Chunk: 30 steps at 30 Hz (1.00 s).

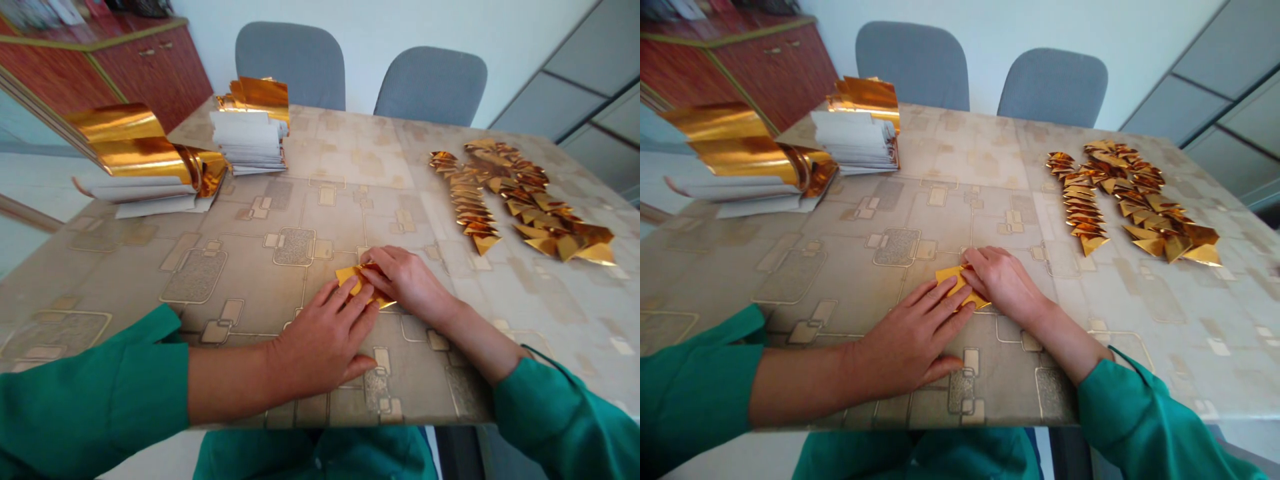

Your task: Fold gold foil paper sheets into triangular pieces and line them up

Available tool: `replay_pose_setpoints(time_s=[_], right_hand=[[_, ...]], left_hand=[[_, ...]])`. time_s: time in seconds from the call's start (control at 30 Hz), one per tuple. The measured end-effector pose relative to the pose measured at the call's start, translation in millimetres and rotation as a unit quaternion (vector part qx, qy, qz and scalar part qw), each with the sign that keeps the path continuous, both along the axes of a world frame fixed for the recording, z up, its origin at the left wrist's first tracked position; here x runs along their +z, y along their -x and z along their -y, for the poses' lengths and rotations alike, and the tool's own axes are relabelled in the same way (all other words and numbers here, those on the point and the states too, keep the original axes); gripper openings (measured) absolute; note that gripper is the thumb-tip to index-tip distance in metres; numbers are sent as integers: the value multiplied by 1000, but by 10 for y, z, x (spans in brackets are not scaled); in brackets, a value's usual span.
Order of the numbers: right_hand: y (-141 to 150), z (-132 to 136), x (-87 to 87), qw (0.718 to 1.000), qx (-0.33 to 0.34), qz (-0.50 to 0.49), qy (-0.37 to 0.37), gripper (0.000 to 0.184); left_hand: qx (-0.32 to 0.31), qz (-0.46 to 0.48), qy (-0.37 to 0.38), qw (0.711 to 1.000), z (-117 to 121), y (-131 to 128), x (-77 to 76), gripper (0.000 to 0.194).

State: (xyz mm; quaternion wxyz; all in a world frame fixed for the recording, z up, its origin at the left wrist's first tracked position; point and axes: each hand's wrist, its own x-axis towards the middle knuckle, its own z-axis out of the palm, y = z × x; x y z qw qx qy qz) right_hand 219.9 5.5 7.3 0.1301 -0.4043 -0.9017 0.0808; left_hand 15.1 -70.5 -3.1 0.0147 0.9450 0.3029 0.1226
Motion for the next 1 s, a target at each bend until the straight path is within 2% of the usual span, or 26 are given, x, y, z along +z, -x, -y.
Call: replay_pose_setpoints(time_s=[0.2, 0.33, 0.43, 0.53, 0.67, 0.77, 1.0], right_hand=[[-34, 118, 52, 989, -72, -44, -125, 11], [-3, 333, -19, 993, -58, -39, -96, 9], [-43, 422, -96, 995, -75, -32, -65, 8], [-107, 434, -126, 994, -87, -29, -54, 10], [-128, 421, -121, 994, -87, 4, -68, 9], [-110, 420, -125, 992, -93, 24, -80, 10], [-100, 407, -156, 991, -101, 16, -90, 15]], left_hand=[[-1, -7, 0, 1000, -20, 12, -5, 68], [-4, -5, -3, 1000, -33, 12, -4, 69], [-5, -6, 1, 1000, -41, 20, -1, 68], [-12, -10, 9, 1000, -68, 57, -6, 69], [-52, -26, 31, 998, -148, 151, -9, 78], [-78, -35, 43, 995, -190, 244, 5, 74], [-62, -46, 25, 997, -116, 566, 31, 67]])
